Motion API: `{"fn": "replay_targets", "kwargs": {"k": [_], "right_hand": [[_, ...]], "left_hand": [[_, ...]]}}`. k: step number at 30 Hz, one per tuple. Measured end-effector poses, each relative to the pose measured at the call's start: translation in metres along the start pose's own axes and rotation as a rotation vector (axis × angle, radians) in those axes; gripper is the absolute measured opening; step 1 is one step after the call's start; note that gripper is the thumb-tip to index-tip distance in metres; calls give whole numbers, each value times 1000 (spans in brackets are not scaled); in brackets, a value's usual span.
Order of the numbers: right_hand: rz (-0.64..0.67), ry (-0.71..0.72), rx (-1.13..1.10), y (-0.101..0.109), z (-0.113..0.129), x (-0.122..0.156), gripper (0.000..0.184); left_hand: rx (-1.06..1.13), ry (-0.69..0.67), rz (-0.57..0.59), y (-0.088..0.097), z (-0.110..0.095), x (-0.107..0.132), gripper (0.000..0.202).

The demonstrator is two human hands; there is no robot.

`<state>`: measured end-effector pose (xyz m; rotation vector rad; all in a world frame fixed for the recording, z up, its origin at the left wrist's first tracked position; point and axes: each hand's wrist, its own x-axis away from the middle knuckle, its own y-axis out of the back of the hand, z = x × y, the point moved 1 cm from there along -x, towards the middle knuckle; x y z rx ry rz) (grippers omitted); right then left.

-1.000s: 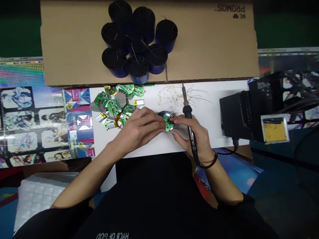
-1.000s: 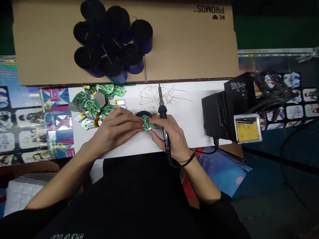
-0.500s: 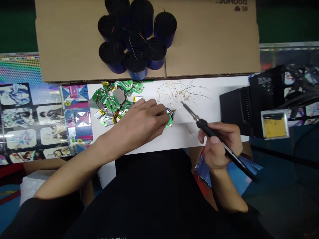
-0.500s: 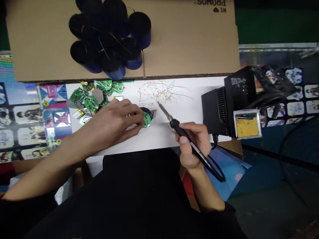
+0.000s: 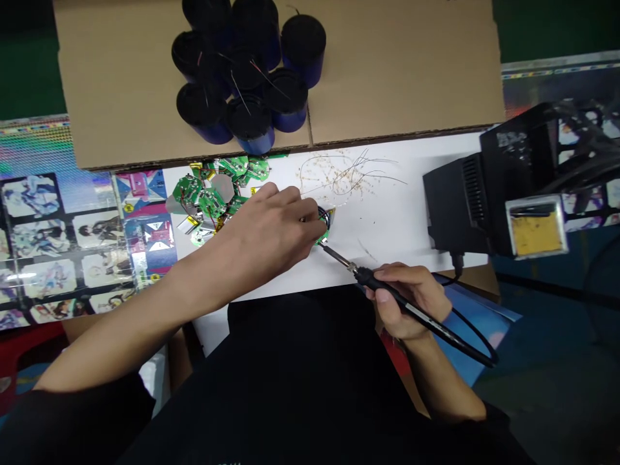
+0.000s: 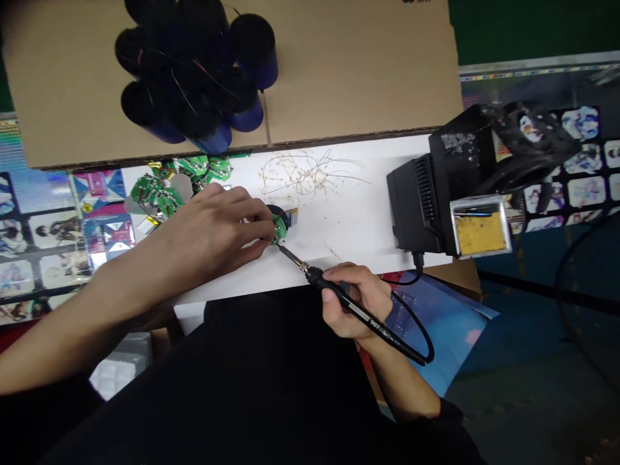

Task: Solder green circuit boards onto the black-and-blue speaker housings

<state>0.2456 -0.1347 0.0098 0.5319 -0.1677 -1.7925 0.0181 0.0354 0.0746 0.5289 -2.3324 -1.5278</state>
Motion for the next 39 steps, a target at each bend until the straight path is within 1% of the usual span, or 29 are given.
{"fn": "replay_targets", "kwargs": {"k": [2,6,13,15,20,26,30,33,39], "right_hand": [[13,2,-10,-1,2,-3,20],[25,32,-25,-3,6,-9,19],[31,141,-5,-6,13,-16,23],[36,175,20,-7,14,-18,23],[24,244,43,-7,13,-18,26],[26,224,56,-8,15,-18,24],[-49,253,21,-3,15,-19,23],[-99,265,23,4,13,-19,21],[-103,219,26,8,12,-18,16]], "left_hand": [[41,10,0,1,0,0,17],[-4,-1,6,1,0,-1,17],[-26,-1,10,1,-2,-2,13],[-28,-7,0,2,-4,-3,14],[-69,3,19,3,-7,-6,16],[-20,6,-4,4,-8,-9,19],[-60,12,27,4,-8,-10,17],[-82,4,15,3,-8,-10,19],[-81,-14,11,3,-5,-8,19]]}}
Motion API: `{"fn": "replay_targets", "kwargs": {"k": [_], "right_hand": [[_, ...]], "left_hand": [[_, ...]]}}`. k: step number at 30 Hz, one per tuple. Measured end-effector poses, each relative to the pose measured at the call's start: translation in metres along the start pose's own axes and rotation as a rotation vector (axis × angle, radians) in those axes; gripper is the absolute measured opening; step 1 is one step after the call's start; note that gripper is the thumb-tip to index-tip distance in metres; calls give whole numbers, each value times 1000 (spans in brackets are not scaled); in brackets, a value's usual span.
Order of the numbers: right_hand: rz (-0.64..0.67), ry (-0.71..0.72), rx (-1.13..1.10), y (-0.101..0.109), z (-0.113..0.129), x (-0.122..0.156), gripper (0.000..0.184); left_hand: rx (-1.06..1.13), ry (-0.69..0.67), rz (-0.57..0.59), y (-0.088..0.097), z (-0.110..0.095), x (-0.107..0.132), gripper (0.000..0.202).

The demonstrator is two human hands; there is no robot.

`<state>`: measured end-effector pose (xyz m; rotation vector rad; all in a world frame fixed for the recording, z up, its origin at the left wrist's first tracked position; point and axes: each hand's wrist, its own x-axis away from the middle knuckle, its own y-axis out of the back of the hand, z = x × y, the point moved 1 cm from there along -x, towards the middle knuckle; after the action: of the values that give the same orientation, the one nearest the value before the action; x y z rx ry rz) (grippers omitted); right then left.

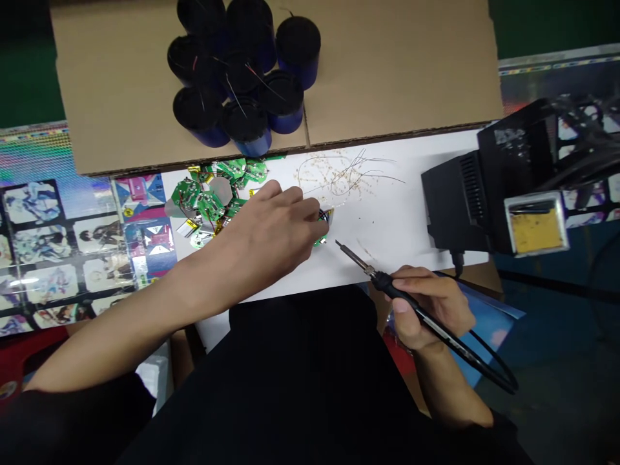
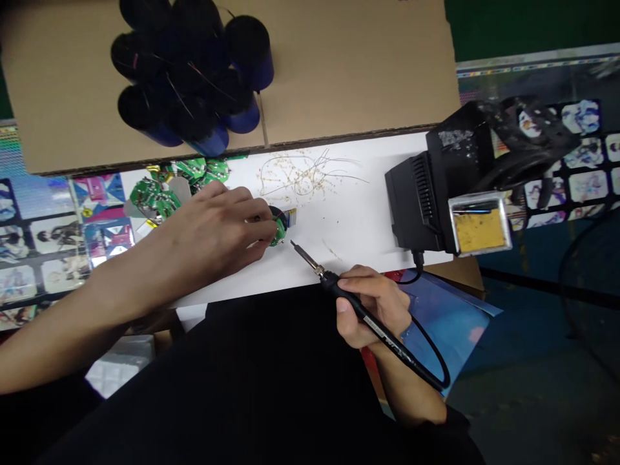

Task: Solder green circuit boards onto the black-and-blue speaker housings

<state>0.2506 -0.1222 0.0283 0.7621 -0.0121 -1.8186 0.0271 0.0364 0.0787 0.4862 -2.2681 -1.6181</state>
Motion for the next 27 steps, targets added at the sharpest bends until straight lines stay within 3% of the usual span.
{"fn": "replay_targets", "kwargs": {"k": [8,19,27], "right_hand": [[-11,-39,-25,-5,2,4,15],[71,-12,-35,-10,5,-1,23],[39,-56,-71,-7,1,5,22]], "left_hand": [[89,25,-62,-7,6,11,15],[142,40,-118,-13,5,17,14],[195,85,-176,-24,1,20,13]]}}
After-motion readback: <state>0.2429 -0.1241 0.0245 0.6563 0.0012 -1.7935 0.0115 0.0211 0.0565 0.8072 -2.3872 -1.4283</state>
